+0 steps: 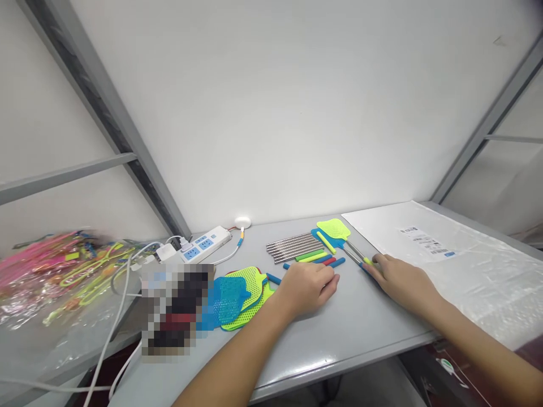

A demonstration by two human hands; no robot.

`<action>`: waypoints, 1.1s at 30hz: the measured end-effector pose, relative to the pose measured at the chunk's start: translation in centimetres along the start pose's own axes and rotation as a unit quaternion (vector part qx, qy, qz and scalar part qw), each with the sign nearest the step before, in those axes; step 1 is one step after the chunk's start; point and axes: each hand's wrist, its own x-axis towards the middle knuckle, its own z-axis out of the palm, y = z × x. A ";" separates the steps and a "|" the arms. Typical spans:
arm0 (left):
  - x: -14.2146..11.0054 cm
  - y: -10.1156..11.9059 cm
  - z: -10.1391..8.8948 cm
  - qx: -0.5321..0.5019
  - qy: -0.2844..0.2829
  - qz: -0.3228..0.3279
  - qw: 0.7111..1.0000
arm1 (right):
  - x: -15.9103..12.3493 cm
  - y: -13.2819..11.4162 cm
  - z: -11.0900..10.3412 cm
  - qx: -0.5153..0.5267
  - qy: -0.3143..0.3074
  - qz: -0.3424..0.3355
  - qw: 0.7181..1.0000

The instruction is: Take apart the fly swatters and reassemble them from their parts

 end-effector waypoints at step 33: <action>-0.2 1.6 0.5 0.017 -0.086 -0.001 0.996 | 3.0 -2.8 -1.4 -0.084 0.067 -0.127 0.986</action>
